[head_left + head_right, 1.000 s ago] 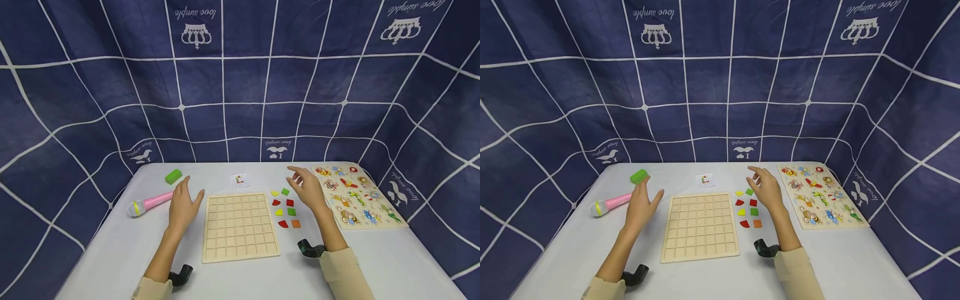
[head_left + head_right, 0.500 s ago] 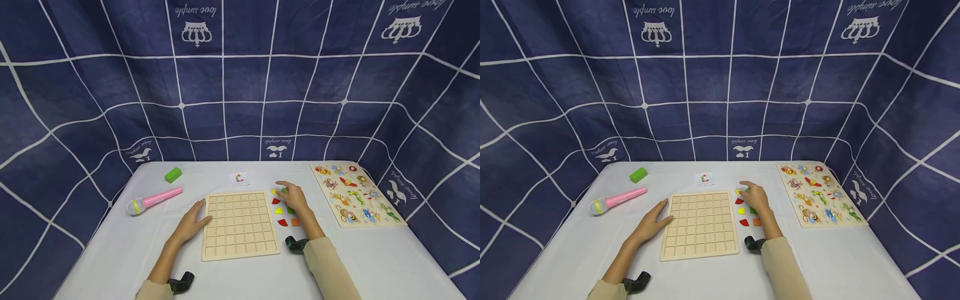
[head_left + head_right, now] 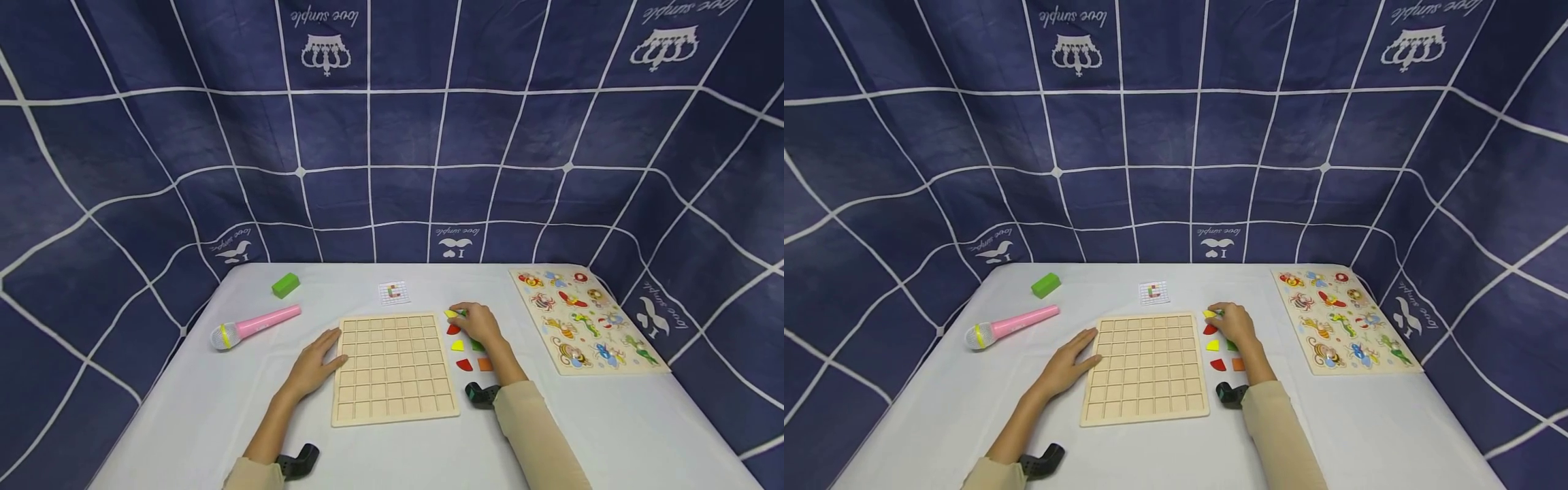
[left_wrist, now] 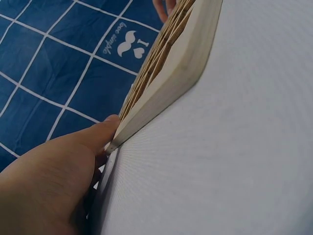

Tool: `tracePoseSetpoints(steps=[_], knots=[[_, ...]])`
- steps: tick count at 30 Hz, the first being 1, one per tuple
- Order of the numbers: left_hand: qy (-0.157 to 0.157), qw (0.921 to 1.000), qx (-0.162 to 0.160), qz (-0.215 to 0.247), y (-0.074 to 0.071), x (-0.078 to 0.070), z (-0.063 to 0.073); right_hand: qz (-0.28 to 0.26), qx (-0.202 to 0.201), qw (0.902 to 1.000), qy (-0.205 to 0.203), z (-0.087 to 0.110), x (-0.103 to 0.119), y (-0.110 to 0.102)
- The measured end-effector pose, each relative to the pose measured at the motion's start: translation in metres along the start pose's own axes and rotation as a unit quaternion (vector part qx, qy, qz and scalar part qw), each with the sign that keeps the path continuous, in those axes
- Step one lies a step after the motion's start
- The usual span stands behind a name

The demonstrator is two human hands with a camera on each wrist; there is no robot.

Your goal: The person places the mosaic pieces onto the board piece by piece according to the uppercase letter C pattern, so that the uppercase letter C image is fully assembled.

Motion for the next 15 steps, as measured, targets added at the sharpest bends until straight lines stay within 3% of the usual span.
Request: tracePoseSetpoints(steps=[10, 15], knots=[[0.014, 0.9998, -0.013, 0.006, -0.001, -0.003, -0.003, -0.002, -0.041, 0.9991, 0.001, -0.001, 0.000, -0.004], [0.016, 0.9997, -0.018, 0.005, -0.003, -0.003, -0.002, -0.024, -0.075, 0.9969, -0.009, 0.005, 0.015, -0.009]])
Point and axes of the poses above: each hand's wrist, its own z-axis away from the middle knuckle, its own y-axis out of the palm, x = y × z, the point moved 10 cm from there along -z, towards the middle knuckle, and after that the axes turned 12 degrees about -x, right-handed, at the moved point
